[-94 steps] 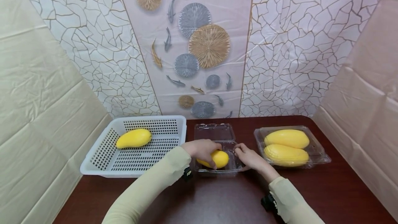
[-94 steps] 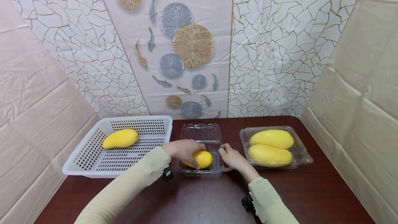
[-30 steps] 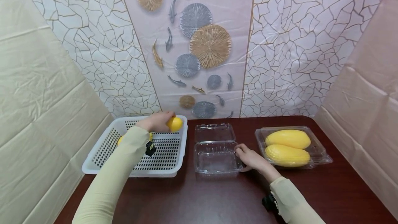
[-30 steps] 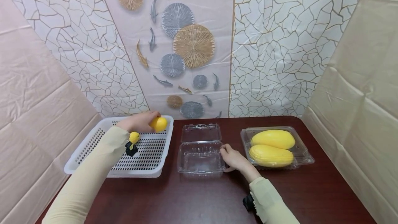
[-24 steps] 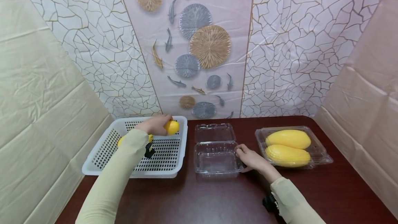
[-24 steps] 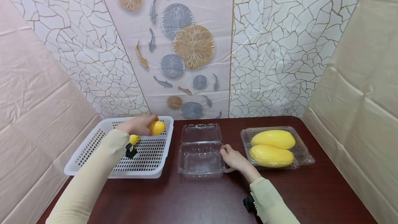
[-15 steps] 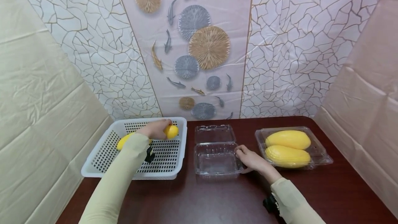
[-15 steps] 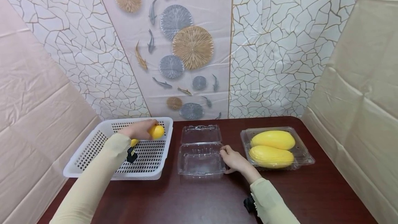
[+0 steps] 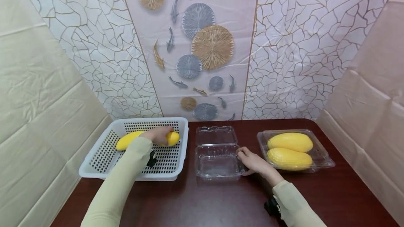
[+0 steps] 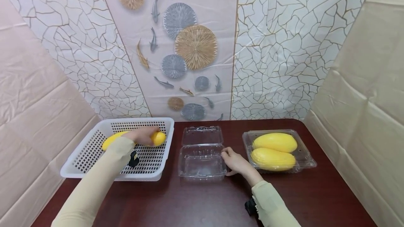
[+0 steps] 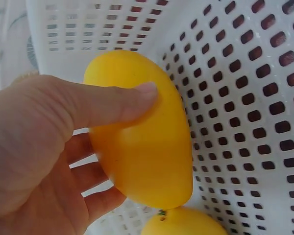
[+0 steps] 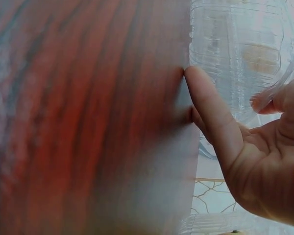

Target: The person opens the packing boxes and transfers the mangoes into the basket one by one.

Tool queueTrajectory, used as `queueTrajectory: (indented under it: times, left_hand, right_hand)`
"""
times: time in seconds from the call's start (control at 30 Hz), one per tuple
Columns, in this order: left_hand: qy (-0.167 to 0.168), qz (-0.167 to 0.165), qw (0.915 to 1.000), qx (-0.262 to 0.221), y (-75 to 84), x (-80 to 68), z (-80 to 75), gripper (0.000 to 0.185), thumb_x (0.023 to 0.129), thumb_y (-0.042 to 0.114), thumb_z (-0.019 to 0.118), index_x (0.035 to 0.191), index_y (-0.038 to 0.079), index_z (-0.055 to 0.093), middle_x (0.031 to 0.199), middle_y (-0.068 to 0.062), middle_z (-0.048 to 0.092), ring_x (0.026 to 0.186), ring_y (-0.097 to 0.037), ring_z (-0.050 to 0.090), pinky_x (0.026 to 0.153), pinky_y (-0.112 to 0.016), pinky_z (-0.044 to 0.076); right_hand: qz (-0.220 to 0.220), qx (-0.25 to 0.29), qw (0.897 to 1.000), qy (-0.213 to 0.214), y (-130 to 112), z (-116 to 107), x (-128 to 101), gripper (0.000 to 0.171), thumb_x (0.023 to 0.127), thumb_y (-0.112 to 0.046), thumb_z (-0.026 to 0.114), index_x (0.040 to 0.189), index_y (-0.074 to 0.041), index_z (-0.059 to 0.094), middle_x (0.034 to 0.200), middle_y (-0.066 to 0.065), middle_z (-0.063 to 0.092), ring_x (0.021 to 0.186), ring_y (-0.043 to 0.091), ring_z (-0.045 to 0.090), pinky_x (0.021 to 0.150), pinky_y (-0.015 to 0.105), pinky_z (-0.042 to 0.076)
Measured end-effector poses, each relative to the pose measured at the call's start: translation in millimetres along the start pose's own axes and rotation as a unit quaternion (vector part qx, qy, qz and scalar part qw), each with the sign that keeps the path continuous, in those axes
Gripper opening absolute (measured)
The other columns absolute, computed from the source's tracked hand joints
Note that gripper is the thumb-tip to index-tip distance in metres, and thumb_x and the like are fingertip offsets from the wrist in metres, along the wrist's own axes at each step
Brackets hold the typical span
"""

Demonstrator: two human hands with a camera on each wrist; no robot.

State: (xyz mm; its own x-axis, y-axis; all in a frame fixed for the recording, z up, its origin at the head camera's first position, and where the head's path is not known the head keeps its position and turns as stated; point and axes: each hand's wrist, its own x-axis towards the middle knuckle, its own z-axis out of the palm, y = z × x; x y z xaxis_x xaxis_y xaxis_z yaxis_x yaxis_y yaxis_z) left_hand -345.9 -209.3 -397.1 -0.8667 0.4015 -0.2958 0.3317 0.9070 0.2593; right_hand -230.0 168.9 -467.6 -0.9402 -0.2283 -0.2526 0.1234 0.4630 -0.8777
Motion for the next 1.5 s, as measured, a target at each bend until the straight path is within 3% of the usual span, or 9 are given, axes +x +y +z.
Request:
queueTrajectory:
  times: [0.43,0.67,0.97,1.5]
  left_hand:
    - [-0.010,-0.001,0.9999,0.006,-3.2,3.4,2.4,0.064,0.085,0.007,0.076,0.144,0.007,0.051,0.137,-0.013,0.056,0.119,-0.028,0.053,0.105,-0.050,0.041]
    - [-0.025,-0.022,0.9993,0.016,-0.3,0.7,1.5,0.067,0.085,0.013,0.077,0.146,0.010,0.050,0.141,-0.013,0.051,0.117,-0.028,0.052,0.103,-0.052,0.042]
    - [0.004,-0.010,0.9998,0.017,-1.8,1.5,0.8,0.066,0.082,0.012,0.079,0.143,0.007,0.052,0.134,-0.015,0.050,0.115,-0.029,0.053,0.101,-0.052,0.045]
    - [0.020,-0.014,0.9997,0.000,-5.8,-4.4,-5.1,0.065,0.086,0.015,0.076,0.145,0.009,0.052,0.153,-0.020,0.038,0.137,-0.038,0.042,0.111,-0.058,0.034]
  right_hand:
    - [0.002,0.000,1.000,0.001,0.9,-0.1,3.4,0.040,0.110,-0.022,0.033,0.140,0.004,0.037,0.145,0.037,0.041,0.136,0.047,0.041,0.068,0.042,0.060]
    - [0.006,0.003,1.000,-0.002,1.3,0.0,3.9,0.041,0.110,-0.022,0.032,0.141,0.004,0.036,0.146,0.037,0.040,0.136,0.047,0.040,0.069,0.043,0.060]
    - [0.007,0.004,1.000,-0.001,2.3,-0.6,4.0,0.041,0.110,-0.023,0.033,0.141,0.004,0.037,0.145,0.036,0.041,0.134,0.047,0.042,0.069,0.043,0.060]
    - [0.004,0.007,1.000,-0.009,1.3,-0.4,5.3,0.042,0.110,-0.023,0.034,0.141,0.004,0.036,0.145,0.035,0.041,0.135,0.048,0.040,0.069,0.043,0.060]
